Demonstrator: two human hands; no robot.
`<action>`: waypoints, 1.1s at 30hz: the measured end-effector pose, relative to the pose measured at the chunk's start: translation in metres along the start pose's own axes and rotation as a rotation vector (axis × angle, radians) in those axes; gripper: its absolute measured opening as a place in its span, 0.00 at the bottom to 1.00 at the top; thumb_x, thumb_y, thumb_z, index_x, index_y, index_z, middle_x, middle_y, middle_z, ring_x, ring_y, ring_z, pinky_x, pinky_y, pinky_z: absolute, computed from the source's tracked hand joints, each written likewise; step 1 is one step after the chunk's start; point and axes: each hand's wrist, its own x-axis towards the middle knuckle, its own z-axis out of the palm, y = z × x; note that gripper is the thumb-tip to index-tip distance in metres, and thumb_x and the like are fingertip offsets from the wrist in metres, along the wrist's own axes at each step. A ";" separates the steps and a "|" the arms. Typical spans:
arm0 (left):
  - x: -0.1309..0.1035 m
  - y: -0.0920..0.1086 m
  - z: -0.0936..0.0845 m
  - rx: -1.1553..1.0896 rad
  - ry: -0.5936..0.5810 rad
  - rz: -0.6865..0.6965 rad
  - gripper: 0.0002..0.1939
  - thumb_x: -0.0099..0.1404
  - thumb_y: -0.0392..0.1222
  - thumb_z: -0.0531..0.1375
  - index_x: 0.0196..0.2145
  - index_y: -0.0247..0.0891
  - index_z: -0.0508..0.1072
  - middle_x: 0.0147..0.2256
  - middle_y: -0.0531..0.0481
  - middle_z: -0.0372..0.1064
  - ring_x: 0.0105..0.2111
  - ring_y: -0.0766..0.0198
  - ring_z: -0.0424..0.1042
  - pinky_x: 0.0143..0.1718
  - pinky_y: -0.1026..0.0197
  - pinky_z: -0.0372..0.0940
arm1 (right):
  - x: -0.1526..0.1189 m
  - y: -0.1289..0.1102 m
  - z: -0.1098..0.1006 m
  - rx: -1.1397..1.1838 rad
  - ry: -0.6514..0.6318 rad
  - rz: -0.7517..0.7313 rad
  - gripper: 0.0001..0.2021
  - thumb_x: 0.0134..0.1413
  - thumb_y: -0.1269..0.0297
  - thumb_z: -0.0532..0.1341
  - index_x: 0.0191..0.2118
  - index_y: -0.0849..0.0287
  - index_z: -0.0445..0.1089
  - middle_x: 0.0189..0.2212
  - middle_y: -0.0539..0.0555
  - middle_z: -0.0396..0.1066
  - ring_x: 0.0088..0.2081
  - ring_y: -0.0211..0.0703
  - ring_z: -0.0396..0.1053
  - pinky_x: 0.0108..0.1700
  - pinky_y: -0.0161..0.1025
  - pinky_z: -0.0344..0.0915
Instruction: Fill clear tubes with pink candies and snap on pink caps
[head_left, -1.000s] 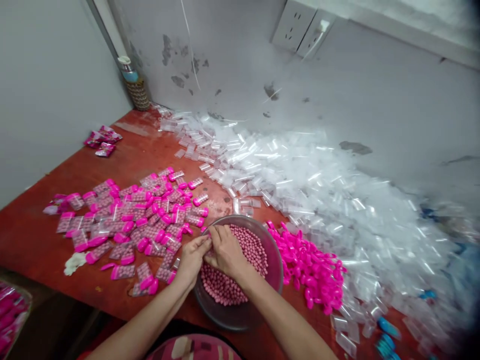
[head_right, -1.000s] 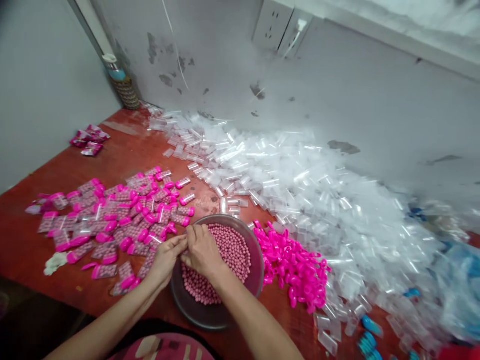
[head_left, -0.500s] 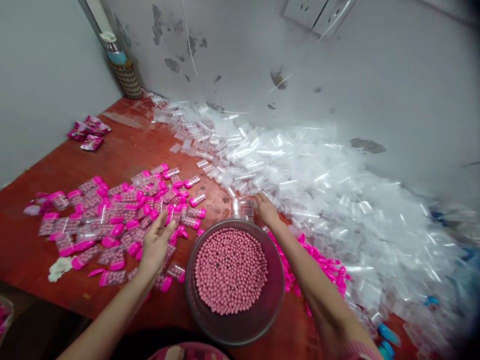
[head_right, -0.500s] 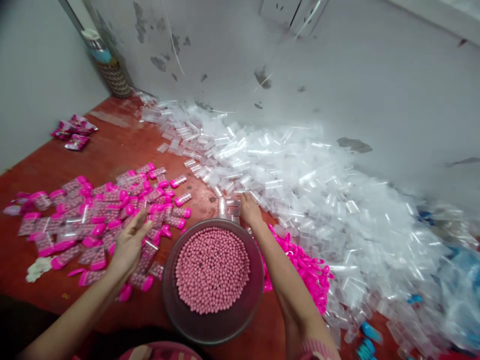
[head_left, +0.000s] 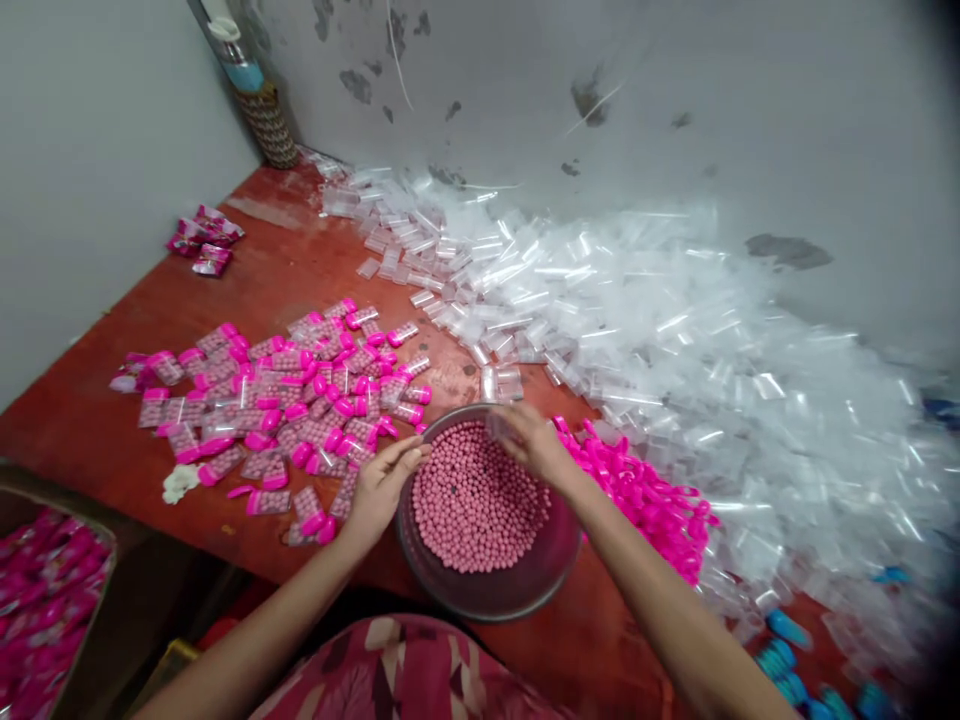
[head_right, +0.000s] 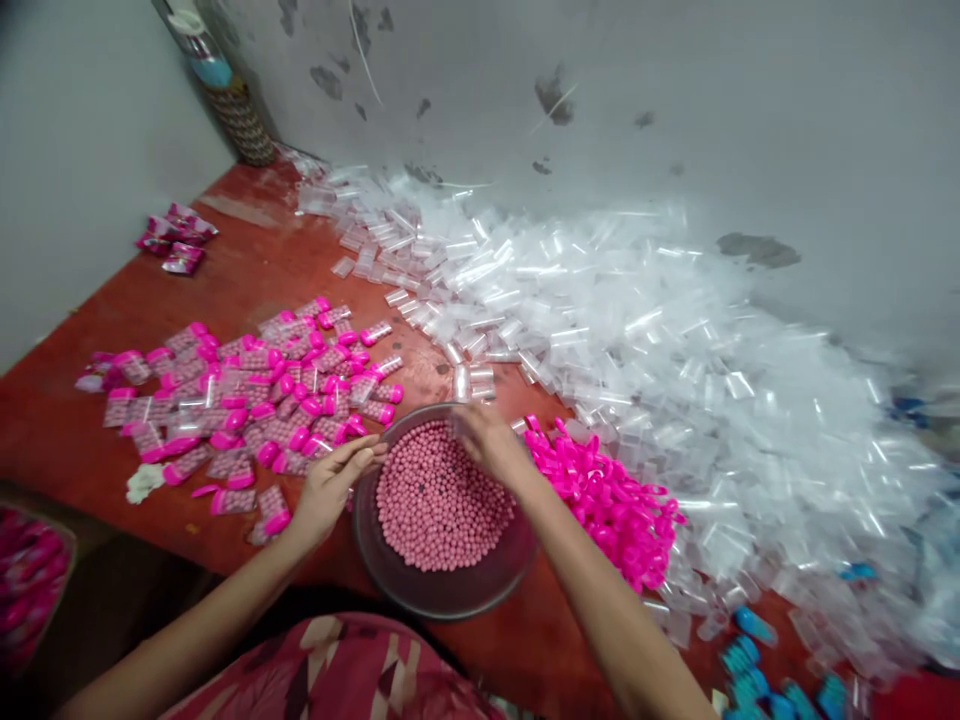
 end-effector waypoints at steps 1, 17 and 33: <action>-0.003 -0.001 0.000 0.012 -0.018 0.007 0.21 0.52 0.47 0.60 0.41 0.32 0.70 0.38 0.41 0.72 0.38 0.58 0.71 0.45 0.55 0.62 | -0.008 -0.015 0.009 -0.023 -0.050 -0.003 0.18 0.50 0.71 0.53 0.49 0.57 0.59 0.45 0.57 0.62 0.47 0.46 0.59 0.47 0.44 0.58; -0.040 -0.024 -0.022 0.315 -0.107 0.205 0.20 0.53 0.43 0.58 0.44 0.38 0.69 0.44 0.44 0.68 0.43 0.57 0.67 0.46 0.57 0.59 | -0.037 -0.092 0.090 0.431 -0.020 0.151 0.18 0.47 0.69 0.57 0.47 0.63 0.58 0.39 0.53 0.67 0.38 0.36 0.66 0.38 0.35 0.64; -0.050 -0.036 0.037 0.045 -0.505 -0.094 0.16 0.47 0.43 0.63 0.34 0.32 0.72 0.28 0.51 0.69 0.26 0.68 0.67 0.32 0.64 0.63 | -0.107 -0.117 0.016 0.859 0.256 0.292 0.16 0.46 0.64 0.59 0.44 0.53 0.65 0.31 0.50 0.69 0.26 0.35 0.67 0.30 0.33 0.66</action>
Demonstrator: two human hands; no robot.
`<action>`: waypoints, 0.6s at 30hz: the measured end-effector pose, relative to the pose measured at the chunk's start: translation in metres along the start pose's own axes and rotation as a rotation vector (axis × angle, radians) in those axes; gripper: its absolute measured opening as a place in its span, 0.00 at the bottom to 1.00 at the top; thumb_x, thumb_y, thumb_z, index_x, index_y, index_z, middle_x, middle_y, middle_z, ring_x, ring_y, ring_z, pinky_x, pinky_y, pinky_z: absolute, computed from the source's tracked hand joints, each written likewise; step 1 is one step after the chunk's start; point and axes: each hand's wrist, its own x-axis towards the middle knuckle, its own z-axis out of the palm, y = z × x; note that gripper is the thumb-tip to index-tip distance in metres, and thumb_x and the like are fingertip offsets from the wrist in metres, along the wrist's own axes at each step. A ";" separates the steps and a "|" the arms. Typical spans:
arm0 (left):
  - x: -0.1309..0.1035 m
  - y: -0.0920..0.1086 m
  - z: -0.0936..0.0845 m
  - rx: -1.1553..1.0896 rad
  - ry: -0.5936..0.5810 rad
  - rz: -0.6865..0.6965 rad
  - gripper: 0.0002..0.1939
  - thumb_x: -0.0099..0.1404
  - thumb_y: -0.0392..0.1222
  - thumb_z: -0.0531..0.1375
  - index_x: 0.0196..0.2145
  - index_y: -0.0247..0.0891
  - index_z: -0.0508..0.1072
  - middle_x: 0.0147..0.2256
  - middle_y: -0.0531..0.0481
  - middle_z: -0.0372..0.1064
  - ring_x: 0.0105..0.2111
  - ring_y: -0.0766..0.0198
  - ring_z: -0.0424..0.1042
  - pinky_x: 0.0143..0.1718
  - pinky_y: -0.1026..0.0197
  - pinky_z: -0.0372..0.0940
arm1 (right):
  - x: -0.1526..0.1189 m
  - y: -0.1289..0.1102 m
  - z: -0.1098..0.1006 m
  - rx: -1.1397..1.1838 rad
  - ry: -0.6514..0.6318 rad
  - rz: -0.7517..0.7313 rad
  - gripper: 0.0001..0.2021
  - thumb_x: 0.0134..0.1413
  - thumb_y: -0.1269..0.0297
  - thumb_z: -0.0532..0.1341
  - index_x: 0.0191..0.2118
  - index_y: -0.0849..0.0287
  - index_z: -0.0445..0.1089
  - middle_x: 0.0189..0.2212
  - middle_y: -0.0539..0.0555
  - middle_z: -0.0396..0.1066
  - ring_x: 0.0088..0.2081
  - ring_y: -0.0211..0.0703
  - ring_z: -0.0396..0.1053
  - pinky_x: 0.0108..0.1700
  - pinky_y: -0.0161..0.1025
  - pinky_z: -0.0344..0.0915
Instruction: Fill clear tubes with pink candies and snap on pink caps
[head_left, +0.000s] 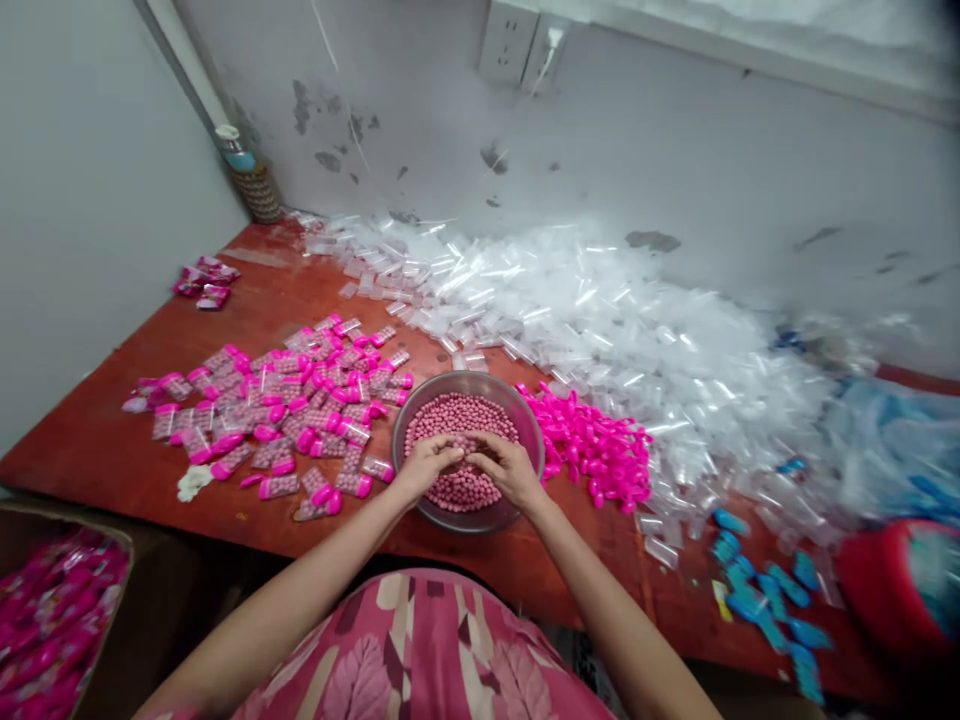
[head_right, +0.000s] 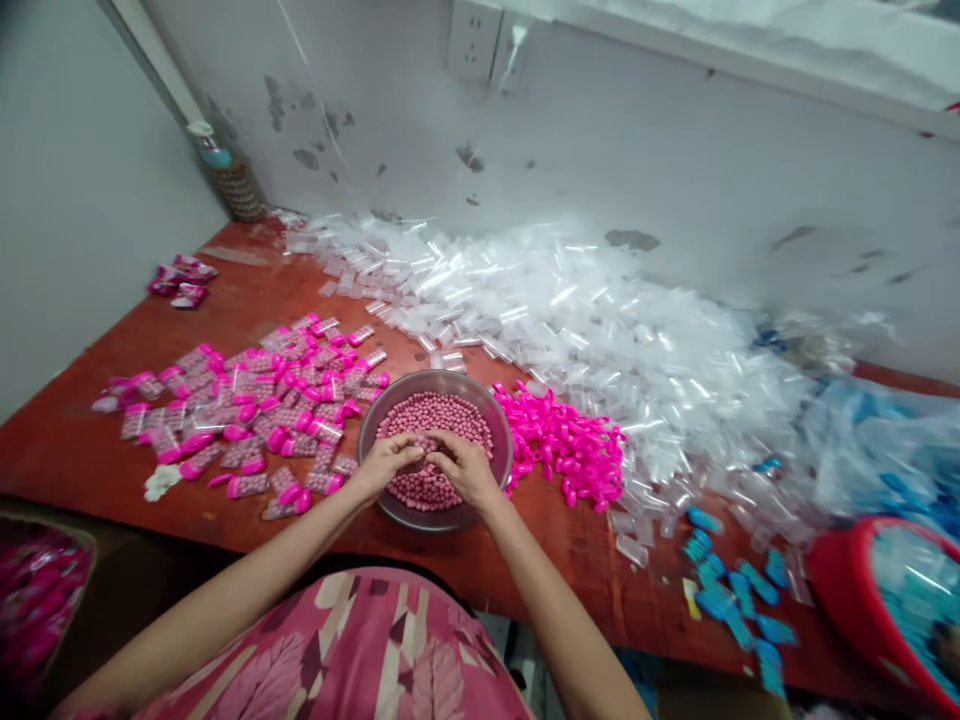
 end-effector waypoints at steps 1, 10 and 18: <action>-0.001 0.001 0.001 0.001 -0.018 -0.001 0.16 0.46 0.42 0.63 0.32 0.32 0.72 0.27 0.51 0.69 0.26 0.68 0.67 0.32 0.65 0.63 | -0.003 -0.002 -0.001 -0.047 0.006 -0.017 0.14 0.47 0.64 0.58 0.43 0.53 0.66 0.31 0.50 0.69 0.26 0.35 0.67 0.29 0.33 0.66; 0.002 -0.010 -0.005 0.154 -0.018 -0.034 0.20 0.44 0.47 0.64 0.35 0.33 0.71 0.32 0.49 0.71 0.32 0.62 0.70 0.37 0.60 0.65 | -0.018 0.014 0.010 0.035 0.284 0.009 0.09 0.47 0.58 0.58 0.31 0.59 0.67 0.23 0.48 0.69 0.22 0.34 0.67 0.25 0.30 0.65; 0.006 -0.013 -0.012 0.586 -0.067 0.114 0.17 0.51 0.48 0.59 0.37 0.35 0.71 0.37 0.47 0.71 0.39 0.57 0.69 0.44 0.55 0.62 | -0.020 0.019 0.003 -0.350 0.140 -0.212 0.06 0.51 0.66 0.55 0.35 0.59 0.67 0.31 0.52 0.71 0.34 0.36 0.68 0.37 0.32 0.62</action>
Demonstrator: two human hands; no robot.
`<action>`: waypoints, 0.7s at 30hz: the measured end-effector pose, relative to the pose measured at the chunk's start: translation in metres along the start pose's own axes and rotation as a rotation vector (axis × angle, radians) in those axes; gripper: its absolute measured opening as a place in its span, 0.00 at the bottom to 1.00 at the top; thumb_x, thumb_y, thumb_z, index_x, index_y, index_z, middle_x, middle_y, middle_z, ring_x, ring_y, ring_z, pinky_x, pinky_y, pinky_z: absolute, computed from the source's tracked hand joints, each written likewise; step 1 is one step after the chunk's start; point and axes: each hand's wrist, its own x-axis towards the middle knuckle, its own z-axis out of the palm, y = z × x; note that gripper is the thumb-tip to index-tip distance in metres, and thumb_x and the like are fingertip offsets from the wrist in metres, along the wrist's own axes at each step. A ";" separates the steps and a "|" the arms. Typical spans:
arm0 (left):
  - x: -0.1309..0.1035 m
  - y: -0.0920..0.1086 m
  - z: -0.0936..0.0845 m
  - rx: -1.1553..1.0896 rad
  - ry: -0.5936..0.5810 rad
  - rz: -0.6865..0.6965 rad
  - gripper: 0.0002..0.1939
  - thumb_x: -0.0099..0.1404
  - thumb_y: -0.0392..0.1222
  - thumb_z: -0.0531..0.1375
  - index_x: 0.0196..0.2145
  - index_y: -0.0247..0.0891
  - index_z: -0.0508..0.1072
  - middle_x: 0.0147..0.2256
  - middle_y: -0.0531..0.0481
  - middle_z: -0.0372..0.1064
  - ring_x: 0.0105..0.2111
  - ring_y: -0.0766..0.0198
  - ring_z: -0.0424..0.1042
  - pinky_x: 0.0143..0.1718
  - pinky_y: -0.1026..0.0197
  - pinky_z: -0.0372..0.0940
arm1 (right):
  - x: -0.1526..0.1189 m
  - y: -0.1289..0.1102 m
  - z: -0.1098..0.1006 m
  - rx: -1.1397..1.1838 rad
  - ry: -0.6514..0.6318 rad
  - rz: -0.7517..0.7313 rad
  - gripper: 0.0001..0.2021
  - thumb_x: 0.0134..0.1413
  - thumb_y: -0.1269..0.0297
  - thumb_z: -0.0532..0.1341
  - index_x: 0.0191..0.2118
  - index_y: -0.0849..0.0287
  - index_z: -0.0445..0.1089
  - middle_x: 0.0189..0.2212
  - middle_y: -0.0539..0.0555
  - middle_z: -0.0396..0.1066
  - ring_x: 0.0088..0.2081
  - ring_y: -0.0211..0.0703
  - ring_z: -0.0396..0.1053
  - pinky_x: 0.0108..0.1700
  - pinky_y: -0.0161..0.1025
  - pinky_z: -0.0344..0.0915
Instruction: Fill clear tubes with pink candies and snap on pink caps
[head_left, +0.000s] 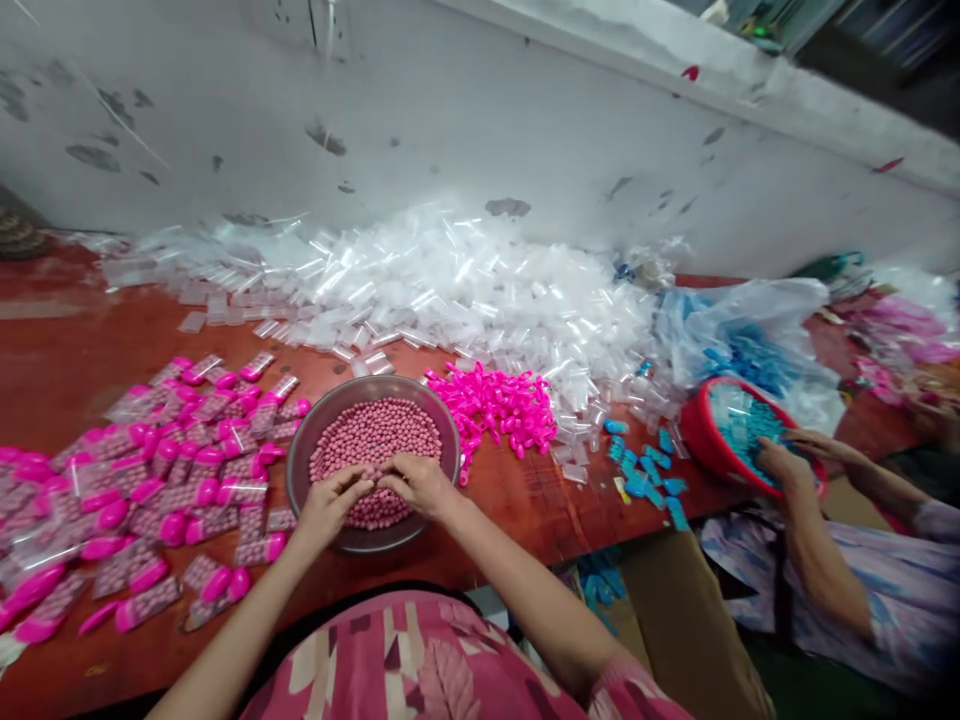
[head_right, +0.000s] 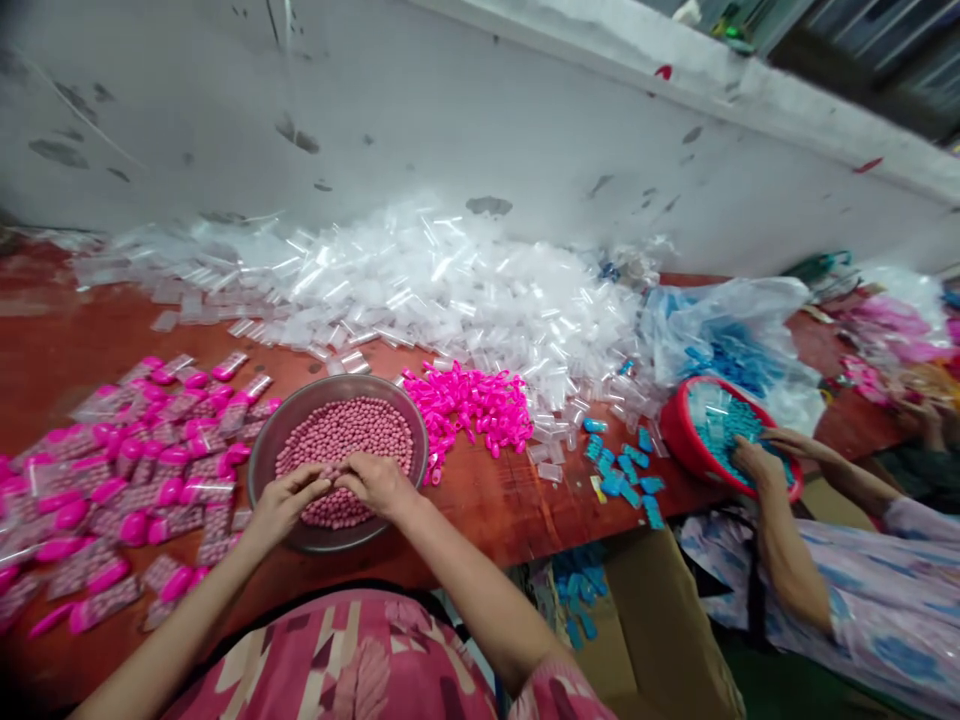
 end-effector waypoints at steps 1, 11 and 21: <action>0.001 0.001 0.000 0.075 0.006 0.032 0.17 0.52 0.47 0.58 0.38 0.36 0.72 0.37 0.47 0.71 0.40 0.57 0.68 0.45 0.55 0.61 | 0.000 0.002 0.001 -0.015 0.014 0.019 0.06 0.51 0.65 0.56 0.34 0.60 0.67 0.30 0.52 0.71 0.32 0.35 0.68 0.35 0.31 0.63; 0.014 -0.010 -0.002 -0.178 0.118 -0.117 0.21 0.51 0.49 0.60 0.40 0.34 0.69 0.38 0.46 0.71 0.39 0.58 0.69 0.42 0.57 0.63 | -0.031 0.057 -0.049 -0.474 0.281 0.295 0.11 0.56 0.65 0.49 0.42 0.59 0.64 0.39 0.55 0.68 0.42 0.38 0.64 0.43 0.36 0.60; 0.023 0.031 0.022 -0.628 0.000 -0.238 0.18 0.51 0.43 0.61 0.40 0.35 0.69 0.38 0.46 0.70 0.34 0.61 0.70 0.38 0.56 0.66 | -0.033 0.161 -0.108 -0.908 -0.234 0.295 0.12 0.52 0.74 0.50 0.40 0.62 0.67 0.39 0.61 0.66 0.43 0.48 0.59 0.42 0.42 0.55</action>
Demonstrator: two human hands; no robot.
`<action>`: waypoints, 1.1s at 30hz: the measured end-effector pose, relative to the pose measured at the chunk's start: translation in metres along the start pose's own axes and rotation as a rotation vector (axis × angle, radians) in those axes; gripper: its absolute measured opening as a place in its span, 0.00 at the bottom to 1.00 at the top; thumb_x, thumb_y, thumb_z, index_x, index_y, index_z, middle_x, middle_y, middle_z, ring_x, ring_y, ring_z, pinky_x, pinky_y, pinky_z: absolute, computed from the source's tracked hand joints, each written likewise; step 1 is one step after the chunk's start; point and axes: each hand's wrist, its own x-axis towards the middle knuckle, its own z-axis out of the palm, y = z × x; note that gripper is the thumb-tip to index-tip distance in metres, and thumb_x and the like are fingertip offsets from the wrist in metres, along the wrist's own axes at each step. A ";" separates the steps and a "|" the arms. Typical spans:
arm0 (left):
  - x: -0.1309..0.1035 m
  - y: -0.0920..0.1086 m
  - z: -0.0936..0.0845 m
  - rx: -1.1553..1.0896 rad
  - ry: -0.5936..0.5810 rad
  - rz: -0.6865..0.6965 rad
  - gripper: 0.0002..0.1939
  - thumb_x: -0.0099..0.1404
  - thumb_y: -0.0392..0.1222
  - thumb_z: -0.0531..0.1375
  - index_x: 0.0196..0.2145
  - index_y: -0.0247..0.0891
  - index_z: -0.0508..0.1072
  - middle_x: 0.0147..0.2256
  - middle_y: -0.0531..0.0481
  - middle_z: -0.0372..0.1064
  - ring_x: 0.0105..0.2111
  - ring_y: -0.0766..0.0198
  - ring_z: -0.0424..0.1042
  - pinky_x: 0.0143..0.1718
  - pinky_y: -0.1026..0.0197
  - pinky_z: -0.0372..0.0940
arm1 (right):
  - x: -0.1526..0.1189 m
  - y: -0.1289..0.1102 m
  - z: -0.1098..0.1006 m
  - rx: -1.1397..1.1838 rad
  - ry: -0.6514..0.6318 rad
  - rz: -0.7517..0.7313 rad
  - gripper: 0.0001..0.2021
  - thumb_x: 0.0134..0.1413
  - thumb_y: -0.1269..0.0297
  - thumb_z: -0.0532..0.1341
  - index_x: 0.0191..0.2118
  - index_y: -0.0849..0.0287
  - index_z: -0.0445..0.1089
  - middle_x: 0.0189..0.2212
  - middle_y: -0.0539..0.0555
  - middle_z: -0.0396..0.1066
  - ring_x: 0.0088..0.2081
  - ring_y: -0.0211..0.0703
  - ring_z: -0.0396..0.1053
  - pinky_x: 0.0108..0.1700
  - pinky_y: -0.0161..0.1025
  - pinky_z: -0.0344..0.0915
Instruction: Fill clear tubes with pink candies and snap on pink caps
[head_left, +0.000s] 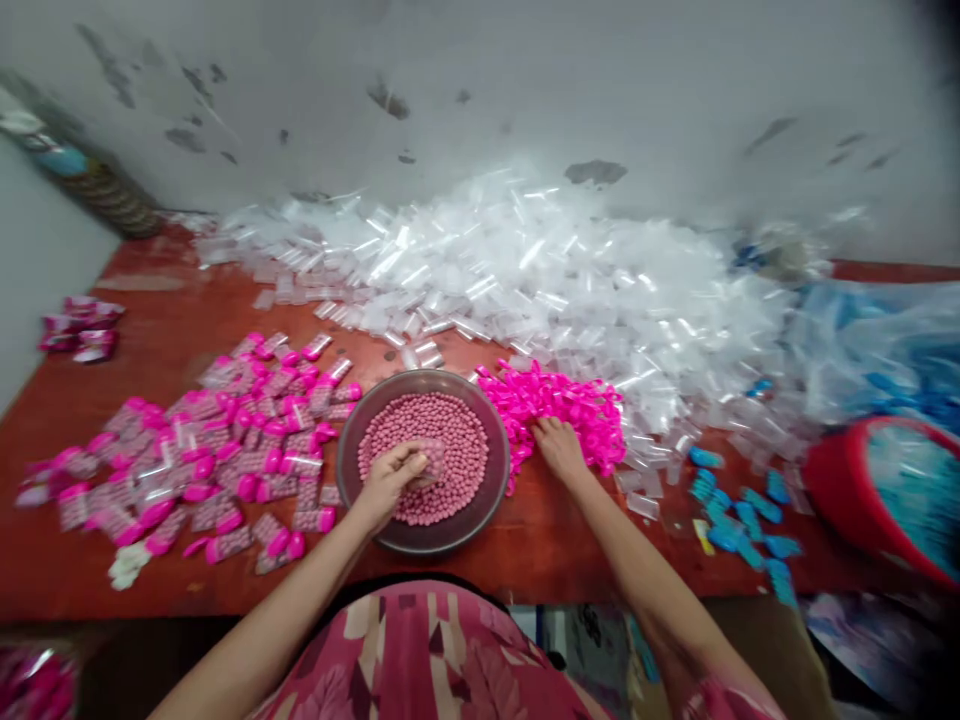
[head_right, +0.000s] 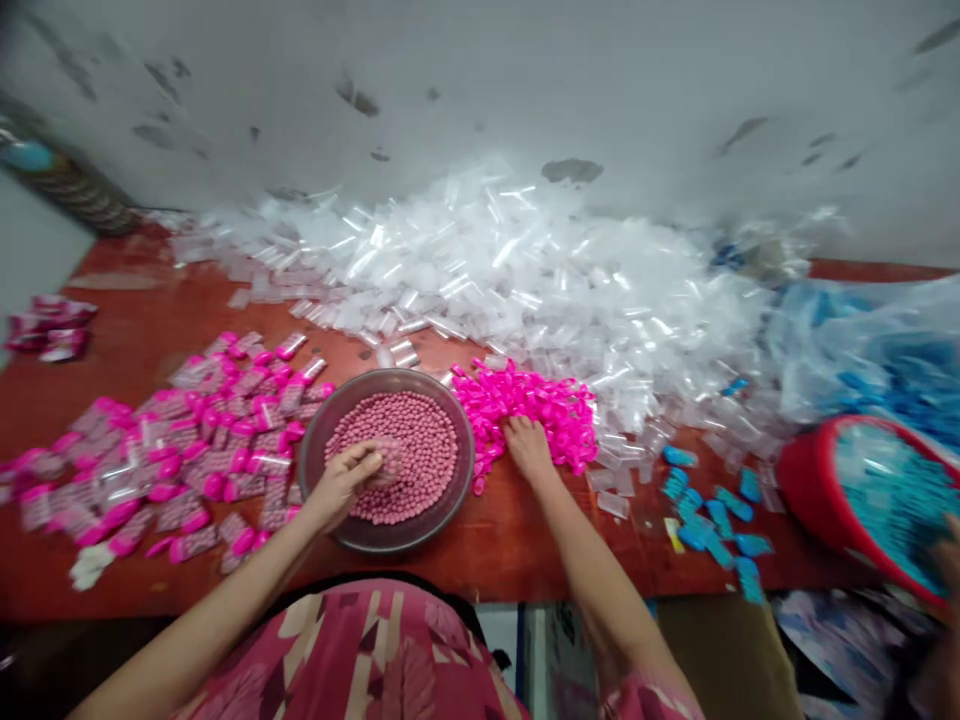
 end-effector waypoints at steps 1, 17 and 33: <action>0.000 0.002 0.002 -0.031 -0.014 -0.010 0.18 0.51 0.43 0.61 0.40 0.35 0.69 0.37 0.46 0.70 0.34 0.61 0.70 0.38 0.56 0.66 | 0.003 0.003 0.001 -0.012 -0.017 -0.034 0.11 0.52 0.74 0.50 0.37 0.63 0.68 0.37 0.62 0.66 0.42 0.48 0.59 0.42 0.43 0.54; -0.020 -0.001 0.000 0.124 -0.057 0.170 0.15 0.53 0.42 0.60 0.38 0.34 0.71 0.37 0.46 0.71 0.35 0.63 0.69 0.37 0.61 0.64 | 0.006 0.000 -0.034 -0.013 0.214 -0.008 0.13 0.56 0.69 0.46 0.44 0.66 0.61 0.38 0.63 0.66 0.41 0.47 0.62 0.41 0.43 0.58; -0.058 -0.001 0.006 0.689 -0.033 0.544 0.14 0.60 0.42 0.52 0.41 0.39 0.71 0.38 0.47 0.72 0.36 0.62 0.69 0.40 0.63 0.60 | -0.045 -0.179 -0.115 0.653 0.343 -0.374 0.12 0.55 0.67 0.50 0.46 0.57 0.60 0.37 0.56 0.66 0.39 0.42 0.64 0.42 0.40 0.63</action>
